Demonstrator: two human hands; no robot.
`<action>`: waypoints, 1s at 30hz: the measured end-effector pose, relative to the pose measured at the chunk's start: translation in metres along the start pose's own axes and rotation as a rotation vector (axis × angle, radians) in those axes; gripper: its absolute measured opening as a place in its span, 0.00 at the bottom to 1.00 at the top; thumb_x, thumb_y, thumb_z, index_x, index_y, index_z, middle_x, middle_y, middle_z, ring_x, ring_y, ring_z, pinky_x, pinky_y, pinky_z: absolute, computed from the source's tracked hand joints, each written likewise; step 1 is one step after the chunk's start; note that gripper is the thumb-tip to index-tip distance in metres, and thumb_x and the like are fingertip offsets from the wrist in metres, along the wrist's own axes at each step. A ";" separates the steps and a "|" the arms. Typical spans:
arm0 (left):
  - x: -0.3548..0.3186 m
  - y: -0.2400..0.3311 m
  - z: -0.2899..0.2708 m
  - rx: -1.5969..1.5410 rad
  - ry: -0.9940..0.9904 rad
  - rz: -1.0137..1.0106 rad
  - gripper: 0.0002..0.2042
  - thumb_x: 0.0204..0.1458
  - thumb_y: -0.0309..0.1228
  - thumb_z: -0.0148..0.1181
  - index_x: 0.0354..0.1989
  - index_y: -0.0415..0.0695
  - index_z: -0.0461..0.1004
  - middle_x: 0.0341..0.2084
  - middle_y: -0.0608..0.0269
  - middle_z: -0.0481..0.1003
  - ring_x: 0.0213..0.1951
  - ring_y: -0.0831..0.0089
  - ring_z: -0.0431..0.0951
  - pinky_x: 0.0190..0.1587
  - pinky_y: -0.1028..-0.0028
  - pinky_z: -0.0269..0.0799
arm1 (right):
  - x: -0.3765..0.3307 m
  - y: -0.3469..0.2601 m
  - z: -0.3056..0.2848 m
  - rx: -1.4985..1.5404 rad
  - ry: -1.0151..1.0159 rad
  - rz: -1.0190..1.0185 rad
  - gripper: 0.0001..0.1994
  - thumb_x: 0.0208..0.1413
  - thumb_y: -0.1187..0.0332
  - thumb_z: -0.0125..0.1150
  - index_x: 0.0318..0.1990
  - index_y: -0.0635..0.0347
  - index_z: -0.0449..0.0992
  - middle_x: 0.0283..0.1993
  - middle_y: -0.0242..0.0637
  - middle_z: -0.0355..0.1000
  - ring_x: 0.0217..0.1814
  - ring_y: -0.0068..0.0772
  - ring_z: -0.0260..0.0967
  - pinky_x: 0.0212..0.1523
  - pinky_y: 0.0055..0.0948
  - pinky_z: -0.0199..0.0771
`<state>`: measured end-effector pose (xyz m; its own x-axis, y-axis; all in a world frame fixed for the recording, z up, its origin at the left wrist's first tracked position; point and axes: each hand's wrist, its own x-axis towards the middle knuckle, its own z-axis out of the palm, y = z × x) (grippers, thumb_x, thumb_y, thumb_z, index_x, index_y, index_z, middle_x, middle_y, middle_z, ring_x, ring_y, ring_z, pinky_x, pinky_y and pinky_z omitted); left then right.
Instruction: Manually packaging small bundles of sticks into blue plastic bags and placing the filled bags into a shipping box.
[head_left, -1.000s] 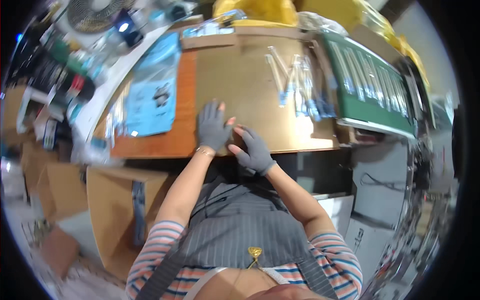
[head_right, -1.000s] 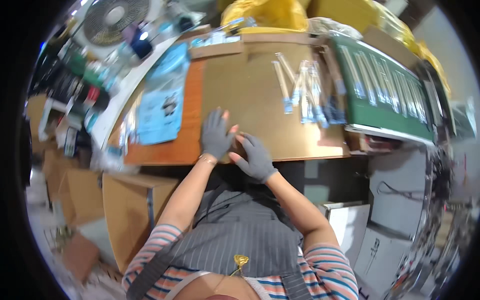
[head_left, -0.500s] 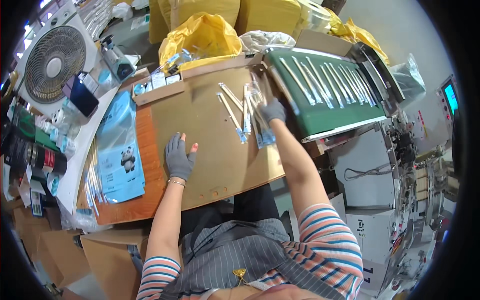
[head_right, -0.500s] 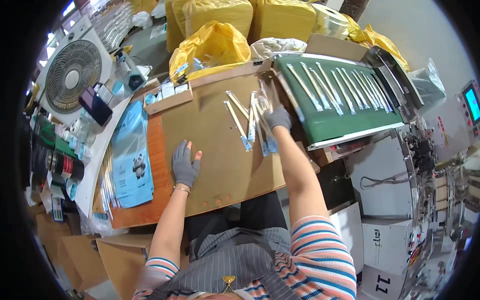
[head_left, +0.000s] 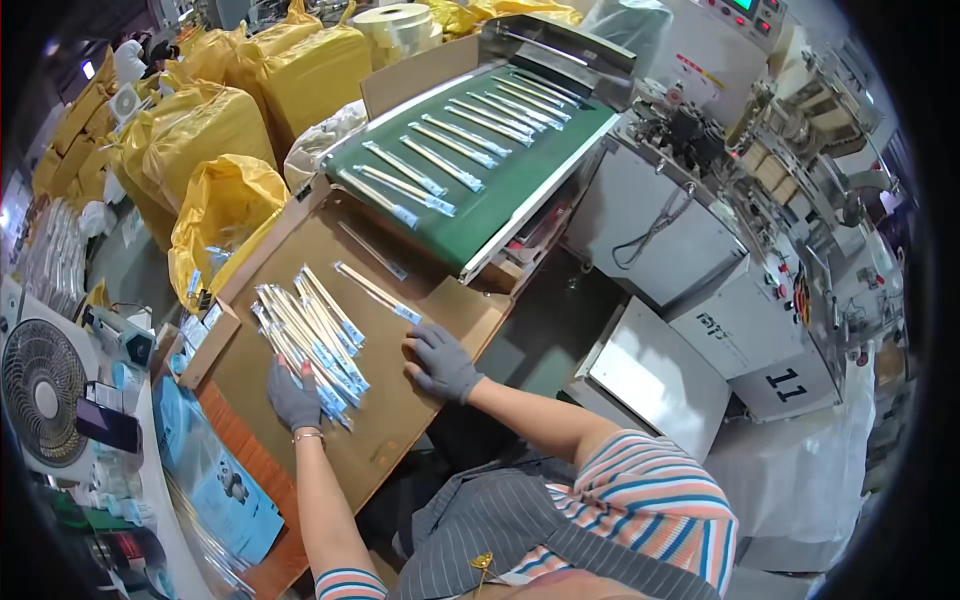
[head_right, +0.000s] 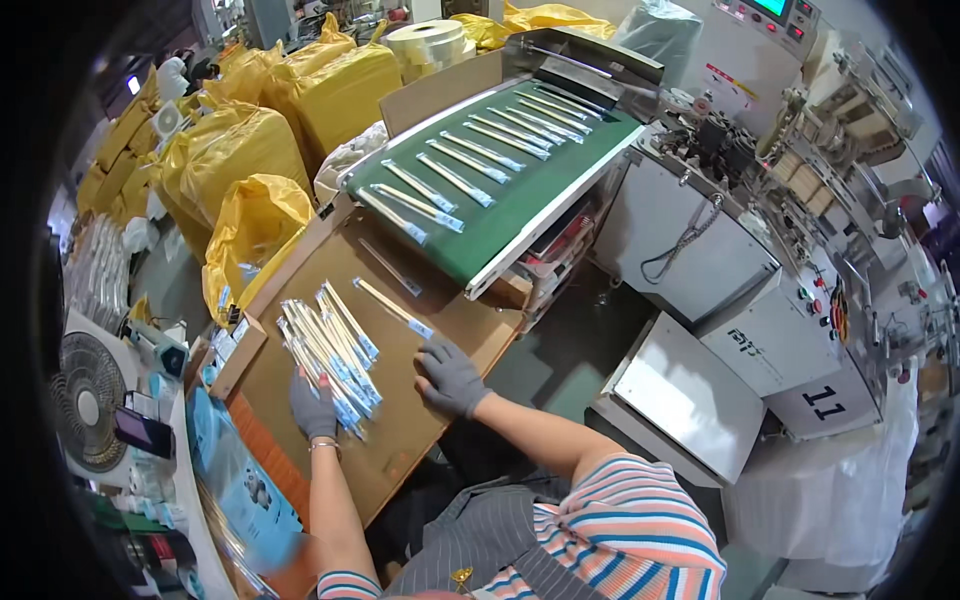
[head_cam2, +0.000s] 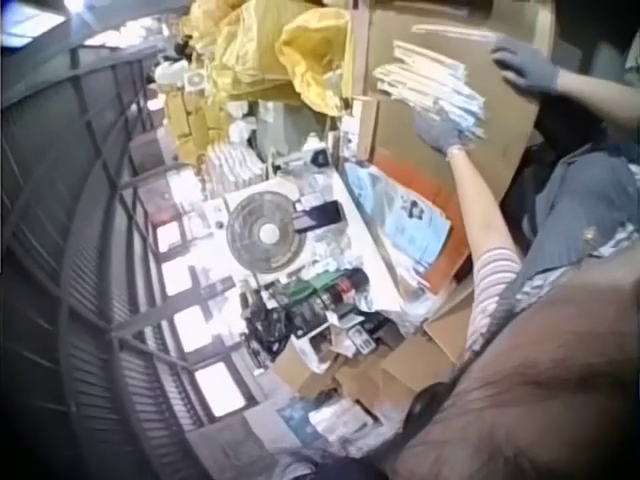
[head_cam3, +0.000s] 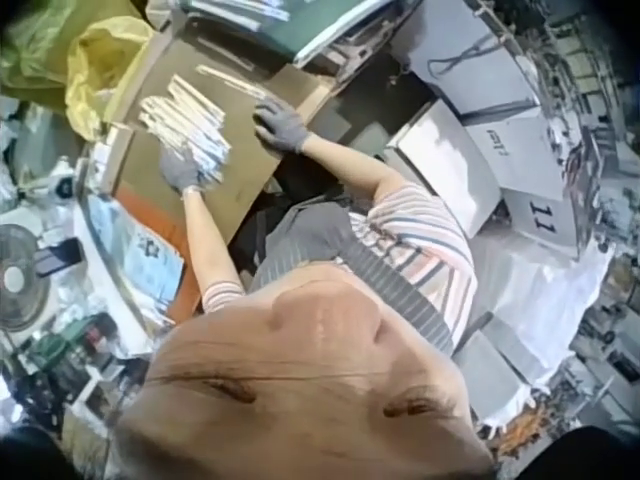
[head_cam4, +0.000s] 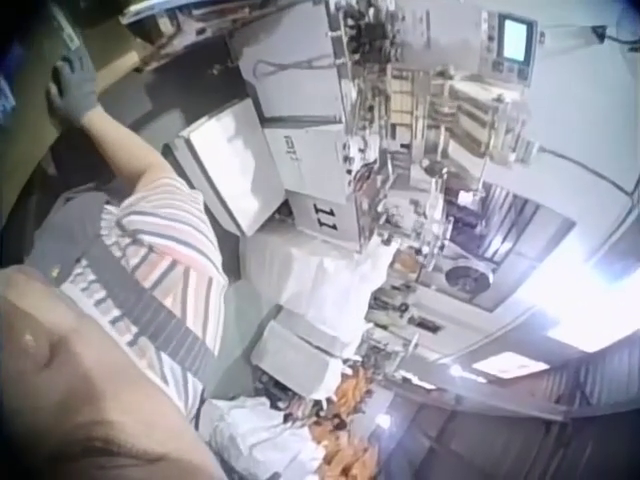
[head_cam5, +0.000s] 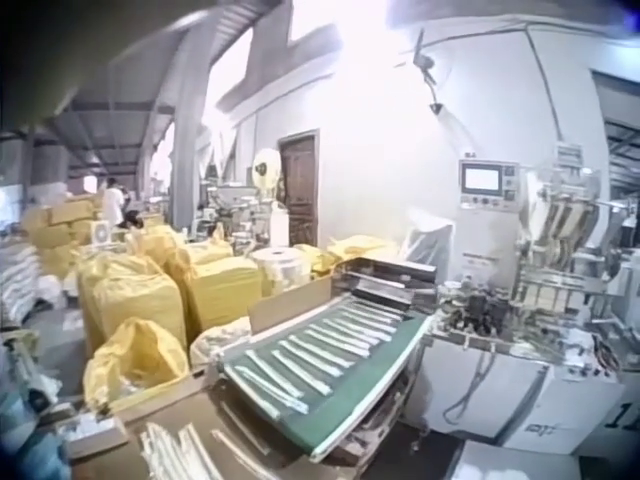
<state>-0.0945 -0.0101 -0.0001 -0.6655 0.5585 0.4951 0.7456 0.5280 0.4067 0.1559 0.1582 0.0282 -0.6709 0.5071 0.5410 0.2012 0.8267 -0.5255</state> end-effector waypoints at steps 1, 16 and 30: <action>0.001 0.000 -0.001 0.000 0.001 0.001 0.27 0.54 0.43 0.57 0.55 0.33 0.68 0.54 0.42 0.69 0.56 0.49 0.68 0.60 0.59 0.59 | -0.004 -0.002 -0.002 0.009 -0.014 -0.025 0.18 0.50 0.62 0.59 0.46 0.63 0.70 0.51 0.48 0.66 0.55 0.52 0.62 0.57 0.42 0.63; -0.004 -0.001 -0.012 -0.051 -0.150 -0.112 0.28 0.57 0.43 0.52 0.59 0.33 0.64 0.59 0.42 0.65 0.61 0.51 0.63 0.64 0.62 0.55 | -0.017 -0.016 0.010 -0.210 -0.072 0.295 0.39 0.53 0.44 0.52 0.64 0.67 0.57 0.69 0.61 0.47 0.74 0.60 0.39 0.70 0.55 0.35; 0.000 0.004 -0.007 0.019 -0.123 -0.091 0.29 0.59 0.47 0.50 0.60 0.35 0.64 0.59 0.44 0.65 0.61 0.51 0.63 0.64 0.61 0.56 | -0.015 -0.010 0.001 -0.132 -0.064 0.161 0.38 0.55 0.44 0.49 0.62 0.70 0.58 0.65 0.65 0.52 0.69 0.63 0.47 0.69 0.51 0.44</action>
<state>-0.0913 -0.0127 0.0065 -0.7301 0.5817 0.3587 0.6823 0.5913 0.4300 0.1631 0.1419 0.0243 -0.6652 0.6226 0.4121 0.3987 0.7628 -0.5090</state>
